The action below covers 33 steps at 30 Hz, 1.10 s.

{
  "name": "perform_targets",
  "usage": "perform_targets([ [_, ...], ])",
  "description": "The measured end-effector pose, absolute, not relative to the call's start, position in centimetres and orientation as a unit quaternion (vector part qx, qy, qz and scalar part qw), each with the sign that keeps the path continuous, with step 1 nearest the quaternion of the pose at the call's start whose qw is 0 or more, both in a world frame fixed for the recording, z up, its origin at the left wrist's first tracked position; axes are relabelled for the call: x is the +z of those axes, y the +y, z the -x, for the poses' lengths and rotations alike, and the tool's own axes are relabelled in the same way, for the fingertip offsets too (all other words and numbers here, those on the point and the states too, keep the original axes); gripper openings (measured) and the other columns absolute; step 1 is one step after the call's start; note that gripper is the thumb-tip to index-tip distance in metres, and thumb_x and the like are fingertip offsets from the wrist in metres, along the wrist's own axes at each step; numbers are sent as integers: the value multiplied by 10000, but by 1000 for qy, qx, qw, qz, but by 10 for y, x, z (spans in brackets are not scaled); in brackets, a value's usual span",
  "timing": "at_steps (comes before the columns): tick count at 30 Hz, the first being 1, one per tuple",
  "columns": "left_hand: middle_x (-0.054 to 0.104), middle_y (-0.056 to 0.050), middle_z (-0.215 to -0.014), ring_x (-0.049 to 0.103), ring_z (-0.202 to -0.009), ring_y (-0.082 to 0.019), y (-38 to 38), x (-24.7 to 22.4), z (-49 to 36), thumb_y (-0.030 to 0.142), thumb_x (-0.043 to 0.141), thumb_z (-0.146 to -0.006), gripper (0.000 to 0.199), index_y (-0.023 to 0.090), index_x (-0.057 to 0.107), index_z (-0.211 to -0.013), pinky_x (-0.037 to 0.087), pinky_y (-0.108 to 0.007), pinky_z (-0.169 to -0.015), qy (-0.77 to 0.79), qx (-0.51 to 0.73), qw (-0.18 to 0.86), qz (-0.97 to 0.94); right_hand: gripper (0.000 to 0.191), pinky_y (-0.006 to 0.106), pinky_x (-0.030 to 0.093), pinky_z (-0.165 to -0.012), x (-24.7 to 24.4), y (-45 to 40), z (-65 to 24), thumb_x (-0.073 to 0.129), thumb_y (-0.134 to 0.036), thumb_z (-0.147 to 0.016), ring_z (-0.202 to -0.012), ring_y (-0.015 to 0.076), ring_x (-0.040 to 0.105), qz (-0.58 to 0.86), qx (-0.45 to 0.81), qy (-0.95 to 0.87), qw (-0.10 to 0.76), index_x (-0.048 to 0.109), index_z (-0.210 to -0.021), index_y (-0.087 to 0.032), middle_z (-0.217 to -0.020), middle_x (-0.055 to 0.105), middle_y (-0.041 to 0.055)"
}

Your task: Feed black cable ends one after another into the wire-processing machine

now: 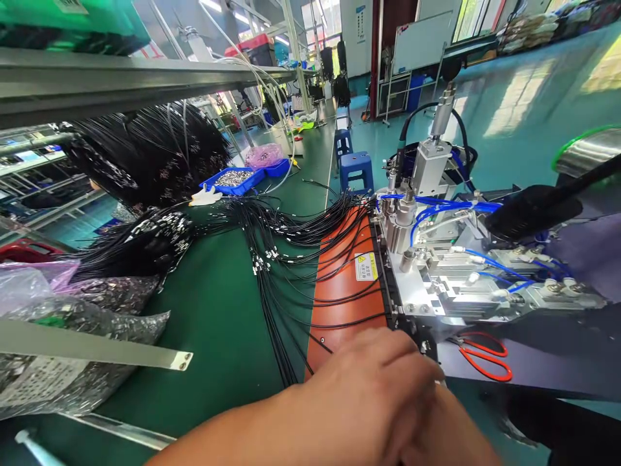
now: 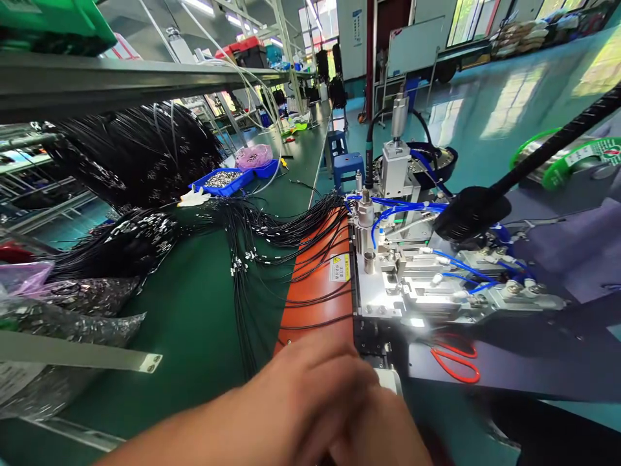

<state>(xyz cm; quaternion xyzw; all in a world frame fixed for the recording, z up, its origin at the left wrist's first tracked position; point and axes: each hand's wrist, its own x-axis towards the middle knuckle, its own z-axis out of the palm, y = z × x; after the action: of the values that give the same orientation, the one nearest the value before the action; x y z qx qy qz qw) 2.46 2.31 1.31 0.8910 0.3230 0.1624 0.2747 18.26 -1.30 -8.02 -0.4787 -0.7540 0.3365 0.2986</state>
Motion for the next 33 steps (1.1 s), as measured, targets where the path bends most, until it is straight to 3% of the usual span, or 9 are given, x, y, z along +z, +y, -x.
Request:
perform_targets([
  [2,658,-99,-1018,622,-921,-198,30,-2,-28,159,471,-965,212,132,632,-1101,525,-286,-814,363,163,274,-876,238,233,438,-413,-74,-3,-195,571,-267,-862,-482,155,615,488,369,-747,260,684,-655,-234,-583,691,9],
  [5,685,-83,-996,643,-909,-187,39,-27,-35,203,479,-988,206,136,633,-1106,525,-275,-813,350,145,313,-871,238,209,505,-484,-77,4,-223,583,-358,-881,-539,157,650,515,409,-712,245,716,-725,-237,-628,706,-3],
  [11,676,-82,-941,640,-860,-181,39,-67,-46,217,526,-970,211,132,632,-1131,522,-261,-746,351,202,301,-863,288,247,583,-598,-109,6,-261,673,-455,-844,-661,200,699,569,463,-605,310,755,-986,-218,-769,739,45],
  [14,661,-68,-899,626,-825,-170,37,-82,-48,193,487,-986,182,163,653,-1054,508,-256,-717,379,246,265,-852,362,245,543,-520,-118,3,-263,684,-444,-849,-557,167,613,582,454,-572,358,712,-1116,-202,-655,649,7],
  [16,648,-61,-873,616,-804,-168,36,-91,-48,204,473,-995,178,172,646,-1022,502,-261,-710,403,260,246,-842,369,241,516,-497,-119,0,-262,675,-410,-864,-532,143,561,593,446,-555,376,680,-1172,-206,-709,646,6],
  [19,632,-52,-850,605,-779,-166,35,-99,-49,210,462,-1000,169,177,628,-995,495,-265,-697,426,259,234,-835,344,243,523,-528,-117,-4,-261,665,-386,-875,-561,131,559,609,424,-543,392,669,-1178,-223,-848,679,27],
  [28,620,-37,-838,589,-743,-155,35,-98,-50,218,421,-1016,185,178,590,-955,465,-259,-662,434,245,232,-836,235,234,533,-569,-111,-4,-260,623,-324,-922,-606,126,598,594,324,-605,419,698,-1134,-256,-915,672,21],
  [33,625,-35,-828,590,-732,-158,35,-98,-51,224,407,-1017,199,181,579,-927,457,-262,-644,448,229,227,-834,271,233,539,-579,-110,-6,-254,589,-270,-940,-605,121,605,578,266,-641,429,680,-1194,-248,-947,681,31],
])
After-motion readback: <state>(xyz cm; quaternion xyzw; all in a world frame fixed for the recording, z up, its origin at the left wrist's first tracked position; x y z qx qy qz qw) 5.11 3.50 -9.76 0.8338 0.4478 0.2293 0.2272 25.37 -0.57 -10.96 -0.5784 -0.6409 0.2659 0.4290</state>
